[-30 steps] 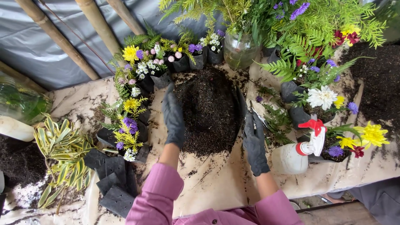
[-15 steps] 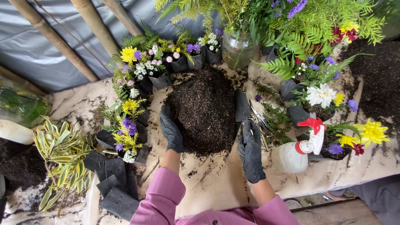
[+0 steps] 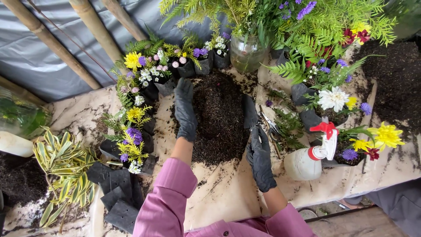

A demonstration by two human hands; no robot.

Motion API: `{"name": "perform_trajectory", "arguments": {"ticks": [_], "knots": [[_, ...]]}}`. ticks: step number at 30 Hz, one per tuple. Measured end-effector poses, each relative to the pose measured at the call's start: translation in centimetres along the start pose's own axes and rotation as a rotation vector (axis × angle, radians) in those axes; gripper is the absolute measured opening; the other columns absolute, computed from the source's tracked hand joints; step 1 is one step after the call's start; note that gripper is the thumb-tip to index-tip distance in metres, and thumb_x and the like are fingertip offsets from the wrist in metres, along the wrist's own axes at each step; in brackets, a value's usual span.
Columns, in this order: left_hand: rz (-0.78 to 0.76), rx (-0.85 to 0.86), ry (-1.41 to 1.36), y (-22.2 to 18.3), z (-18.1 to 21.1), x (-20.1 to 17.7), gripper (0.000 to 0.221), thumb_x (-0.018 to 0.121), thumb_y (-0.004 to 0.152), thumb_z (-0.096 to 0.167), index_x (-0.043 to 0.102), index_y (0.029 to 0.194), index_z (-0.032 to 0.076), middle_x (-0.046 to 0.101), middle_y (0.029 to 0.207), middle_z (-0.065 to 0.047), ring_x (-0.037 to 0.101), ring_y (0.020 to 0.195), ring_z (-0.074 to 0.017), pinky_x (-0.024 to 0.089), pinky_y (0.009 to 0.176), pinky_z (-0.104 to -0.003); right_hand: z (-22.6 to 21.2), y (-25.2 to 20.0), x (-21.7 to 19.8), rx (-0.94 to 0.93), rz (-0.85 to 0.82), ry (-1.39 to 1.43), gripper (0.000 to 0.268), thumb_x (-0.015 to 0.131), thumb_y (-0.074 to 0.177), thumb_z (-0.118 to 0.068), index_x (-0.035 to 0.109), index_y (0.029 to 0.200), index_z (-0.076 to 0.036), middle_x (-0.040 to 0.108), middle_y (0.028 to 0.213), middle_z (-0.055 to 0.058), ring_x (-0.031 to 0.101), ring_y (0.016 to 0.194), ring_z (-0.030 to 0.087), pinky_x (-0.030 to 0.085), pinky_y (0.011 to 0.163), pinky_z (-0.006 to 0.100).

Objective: Filling small nursery pots with soil using a hand trowel on a potting bench.

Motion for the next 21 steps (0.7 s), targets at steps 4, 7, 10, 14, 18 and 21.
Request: {"name": "perform_trajectory", "arguments": {"ticks": [4, 7, 10, 14, 18, 21], "knots": [[-0.179, -0.084, 0.325, -2.7, 2.6, 6.2, 0.069, 0.044, 0.102, 0.062, 0.048, 0.156, 0.019, 0.049, 0.157, -0.019, 0.040, 0.149, -0.0406, 0.014, 0.127, -0.060, -0.3, 0.1, 0.8, -0.054, 0.053, -0.112, 0.043, 0.061, 0.105, -0.028, 0.056, 0.147, -0.017, 0.056, 0.115, 0.011, 0.048, 0.095, 0.026, 0.048, 0.077, 0.039], [-0.329, 0.037, 0.592, -2.3, 0.2, 5.5, 0.051, 0.049, 0.106, 0.042, 0.052, 0.153, 0.022, 0.052, 0.156, -0.014, 0.039, 0.150, -0.0322, 0.009, 0.129, -0.053, -0.5, -0.2, 1.0, -0.081, 0.087, -0.190, 0.043, 0.061, 0.105, -0.029, 0.057, 0.146, -0.018, 0.056, 0.112, 0.008, 0.048, 0.091, 0.024, 0.048, 0.074, 0.037], [-0.249, 0.150, 0.625, -4.1, 4.4, 4.3, 0.047, 0.045, 0.108, 0.036, 0.055, 0.152, 0.021, 0.056, 0.152, -0.011, 0.042, 0.148, -0.0279, 0.015, 0.129, -0.047, -0.7, -0.5, 1.3, -0.109, 0.115, -0.266, 0.043, 0.061, 0.105, -0.029, 0.057, 0.146, -0.020, 0.057, 0.108, 0.006, 0.048, 0.086, 0.021, 0.047, 0.071, 0.035], [0.174, 0.315, 0.802, -3.7, 1.6, -7.4, 0.046, 0.038, 0.113, 0.038, 0.050, 0.155, 0.023, 0.052, 0.157, -0.001, 0.045, 0.146, -0.0151, 0.023, 0.130, -0.035, -0.9, -0.8, 1.5, -0.150, 0.170, -0.376, 0.042, 0.061, 0.104, -0.030, 0.058, 0.145, -0.023, 0.057, 0.103, 0.002, 0.048, 0.080, 0.017, 0.047, 0.066, 0.032], [0.191, 0.031, 1.090, -3.5, -2.9, -13.0, 0.067, 0.024, 0.107, 0.065, 0.018, 0.168, 0.036, 0.028, 0.166, -0.024, 0.031, 0.148, -0.0515, 0.029, 0.119, -0.067, -0.6, -0.9, 2.2, -0.178, 0.197, -0.447, 0.042, 0.062, 0.104, -0.031, 0.058, 0.145, -0.024, 0.057, 0.099, 0.000, 0.048, 0.075, 0.014, 0.046, 0.063, 0.030], [0.249, -0.035, 1.041, -3.3, -3.7, -13.0, 0.069, 0.030, 0.107, 0.068, 0.019, 0.168, 0.035, 0.029, 0.168, -0.019, 0.028, 0.153, -0.0427, 0.025, 0.124, -0.059, -0.4, -1.1, 2.6, -0.208, 0.235, -0.520, 0.042, 0.062, 0.103, -0.032, 0.059, 0.145, -0.026, 0.058, 0.096, -0.003, 0.048, 0.071, 0.011, 0.046, 0.060, 0.027]]}}
Point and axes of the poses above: each hand's wrist, its own y-axis towards the middle knuckle, its own x-axis out of the palm, z = x × y, the point moved 6 cm from there along y, towards the middle knuckle
